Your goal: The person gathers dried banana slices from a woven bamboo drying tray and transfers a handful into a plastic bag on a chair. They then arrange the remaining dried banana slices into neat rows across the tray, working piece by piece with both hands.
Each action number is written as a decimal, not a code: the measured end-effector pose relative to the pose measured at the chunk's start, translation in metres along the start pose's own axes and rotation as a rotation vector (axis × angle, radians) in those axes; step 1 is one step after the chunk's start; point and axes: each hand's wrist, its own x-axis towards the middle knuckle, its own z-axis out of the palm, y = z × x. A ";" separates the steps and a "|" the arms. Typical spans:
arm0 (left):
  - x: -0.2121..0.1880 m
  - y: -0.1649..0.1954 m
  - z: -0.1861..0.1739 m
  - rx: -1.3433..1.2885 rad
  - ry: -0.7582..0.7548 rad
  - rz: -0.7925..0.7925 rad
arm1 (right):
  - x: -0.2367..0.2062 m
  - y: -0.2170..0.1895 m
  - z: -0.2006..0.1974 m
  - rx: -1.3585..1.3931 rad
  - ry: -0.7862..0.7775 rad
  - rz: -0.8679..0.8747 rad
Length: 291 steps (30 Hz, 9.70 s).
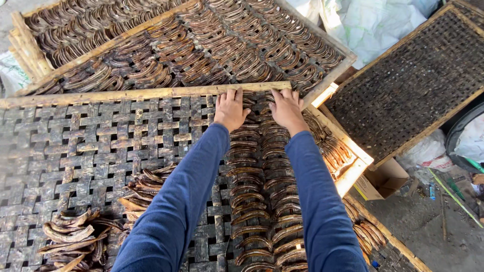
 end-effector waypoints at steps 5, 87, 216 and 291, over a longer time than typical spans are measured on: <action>0.005 -0.001 -0.002 -0.025 0.015 -0.047 | -0.001 0.014 0.011 0.139 0.177 -0.173; -0.282 0.081 -0.015 -0.049 0.173 0.138 | -0.374 -0.067 -0.095 -0.016 -0.505 0.110; -0.456 0.125 -0.051 -0.099 0.003 0.737 | -0.589 -0.038 -0.082 1.171 0.403 0.390; -0.613 -0.189 -0.311 -2.082 -0.276 -0.812 | -0.282 -0.544 0.040 0.122 -0.696 -0.737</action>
